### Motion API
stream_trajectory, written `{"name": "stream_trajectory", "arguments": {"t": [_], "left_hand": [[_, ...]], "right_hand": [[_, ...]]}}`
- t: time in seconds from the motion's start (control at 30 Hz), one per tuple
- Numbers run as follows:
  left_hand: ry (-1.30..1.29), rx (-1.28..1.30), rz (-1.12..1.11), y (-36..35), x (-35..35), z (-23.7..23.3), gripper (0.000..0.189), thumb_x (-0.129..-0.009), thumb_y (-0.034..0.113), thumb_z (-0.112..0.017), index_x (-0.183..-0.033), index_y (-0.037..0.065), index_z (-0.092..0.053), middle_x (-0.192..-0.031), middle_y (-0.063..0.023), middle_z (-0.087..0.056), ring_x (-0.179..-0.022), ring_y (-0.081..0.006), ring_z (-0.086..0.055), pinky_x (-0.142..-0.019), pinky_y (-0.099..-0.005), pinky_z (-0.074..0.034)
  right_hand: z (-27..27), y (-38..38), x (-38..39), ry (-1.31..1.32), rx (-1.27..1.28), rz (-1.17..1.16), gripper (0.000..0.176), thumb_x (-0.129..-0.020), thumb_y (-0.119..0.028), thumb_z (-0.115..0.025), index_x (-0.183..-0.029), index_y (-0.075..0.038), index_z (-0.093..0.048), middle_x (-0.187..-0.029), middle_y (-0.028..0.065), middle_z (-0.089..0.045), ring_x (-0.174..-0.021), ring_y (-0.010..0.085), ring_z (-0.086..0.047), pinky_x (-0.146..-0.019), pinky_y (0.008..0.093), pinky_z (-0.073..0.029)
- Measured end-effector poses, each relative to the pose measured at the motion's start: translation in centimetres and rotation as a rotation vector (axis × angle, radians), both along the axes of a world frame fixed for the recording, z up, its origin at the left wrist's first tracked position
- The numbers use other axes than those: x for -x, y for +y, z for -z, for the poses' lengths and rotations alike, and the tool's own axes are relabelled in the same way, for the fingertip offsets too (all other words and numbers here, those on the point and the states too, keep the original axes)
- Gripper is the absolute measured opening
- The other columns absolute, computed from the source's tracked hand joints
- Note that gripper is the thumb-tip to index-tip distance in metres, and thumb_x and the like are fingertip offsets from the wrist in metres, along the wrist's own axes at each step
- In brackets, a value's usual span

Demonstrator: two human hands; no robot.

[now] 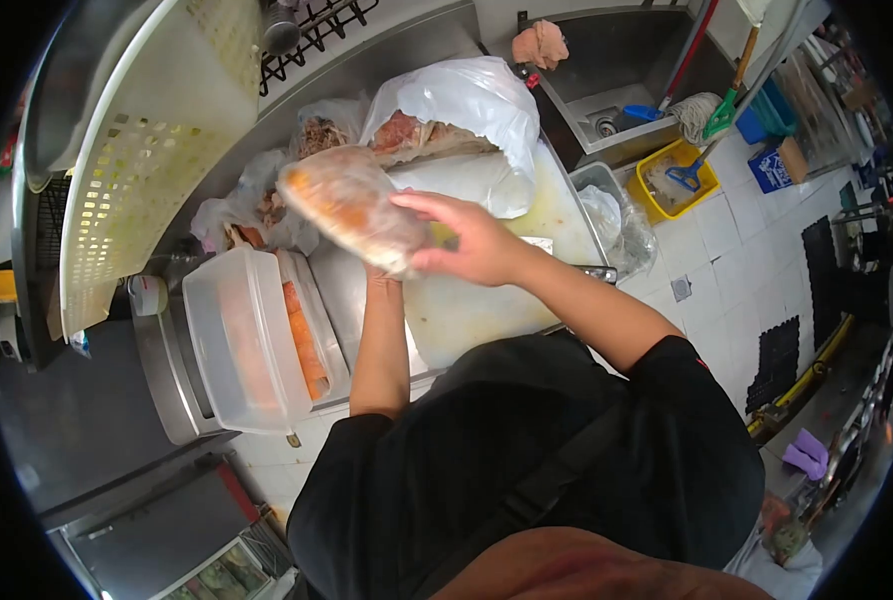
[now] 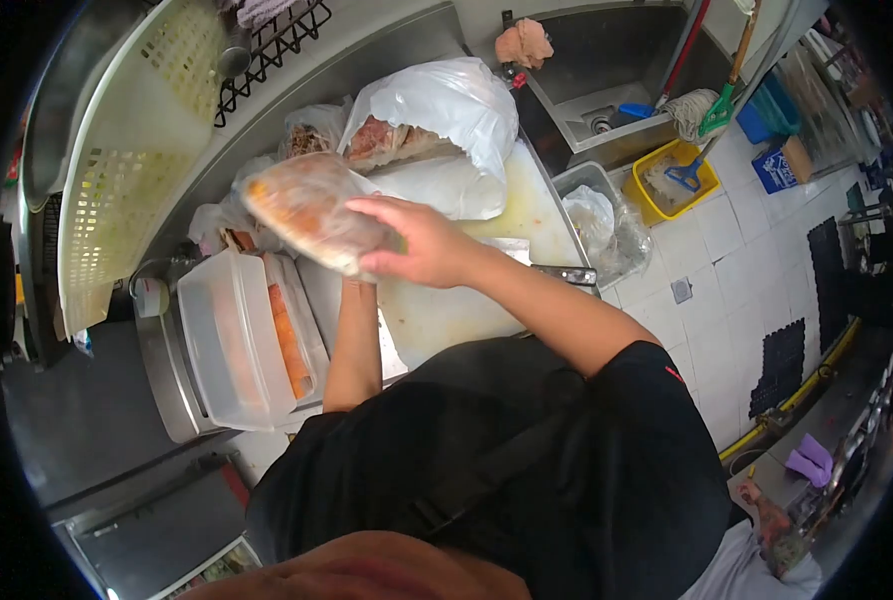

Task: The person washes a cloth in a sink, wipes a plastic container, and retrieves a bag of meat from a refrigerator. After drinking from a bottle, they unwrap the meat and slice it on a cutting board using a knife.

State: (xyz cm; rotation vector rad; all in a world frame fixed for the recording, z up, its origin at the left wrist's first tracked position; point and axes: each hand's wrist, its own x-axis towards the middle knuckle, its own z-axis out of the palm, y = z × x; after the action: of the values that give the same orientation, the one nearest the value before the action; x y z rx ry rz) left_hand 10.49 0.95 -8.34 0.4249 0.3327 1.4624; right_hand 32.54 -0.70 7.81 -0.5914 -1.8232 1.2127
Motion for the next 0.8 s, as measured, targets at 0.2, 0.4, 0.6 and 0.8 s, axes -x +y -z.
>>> {"name": "stream_trajectory", "arguments": {"t": [0.2, 0.4, 0.6, 0.8], "left_hand": [[0.186, 0.177, -0.214, -6.1, 4.4, -0.8, 0.065, -0.095, 0.051, -0.046, -0.138, 0.003, -0.043, -0.132, -0.02, -0.053, -0.117, -0.0361, -0.055, -0.095, -0.05, -0.051], [-0.236, -0.008, -0.125, -12.9, 5.6, 0.7, 0.064, -0.092, 0.046, -0.056, -0.144, 0.014, -0.036, -0.143, -0.0171, -0.042, -0.124, -0.0422, -0.049, -0.1, -0.0576, -0.046], [-0.262, -0.005, -0.148, -14.9, 7.0, 1.1, 0.061, -0.09, 0.044, -0.06, -0.141, 0.013, -0.044, -0.139, -0.0172, -0.048, -0.119, -0.0476, -0.052, -0.096, -0.0572, -0.05], [-0.246, 0.123, -0.293, -14.8, 8.3, 1.4, 0.063, -0.08, 0.028, -0.072, -0.136, 0.01, -0.049, -0.134, -0.0166, -0.052, -0.118, -0.0451, -0.052, -0.1, -0.057, -0.046]], "right_hand": [[12.1, 6.1, -2.5, -0.806, -0.23, 0.392, 0.055, -0.085, -0.024, -0.068, -0.136, -0.017, -0.052, -0.135, 0.0187, -0.053, -0.123, 0.0365, -0.051, -0.104, 0.0429, -0.04], [14.5, 15.1, 0.8, -0.734, 0.084, 0.295, 0.045, -0.085, -0.027, -0.065, -0.129, -0.021, -0.059, -0.123, 0.0174, -0.062, -0.112, 0.0358, -0.059, -0.094, 0.0418, -0.047], [15.4, 21.3, 4.0, -1.024, 0.198, 0.218, 0.034, -0.088, -0.03, -0.059, -0.12, -0.021, -0.066, -0.121, 0.0146, -0.064, -0.11, 0.0361, -0.06, -0.095, 0.0422, -0.047], [9.6, 22.0, 4.8, -1.051, 0.002, 0.23, 0.041, -0.088, -0.042, -0.059, -0.116, -0.013, -0.067, -0.11, 0.018, -0.068, -0.102, 0.036, -0.064, -0.091, 0.0437, -0.049]]}}
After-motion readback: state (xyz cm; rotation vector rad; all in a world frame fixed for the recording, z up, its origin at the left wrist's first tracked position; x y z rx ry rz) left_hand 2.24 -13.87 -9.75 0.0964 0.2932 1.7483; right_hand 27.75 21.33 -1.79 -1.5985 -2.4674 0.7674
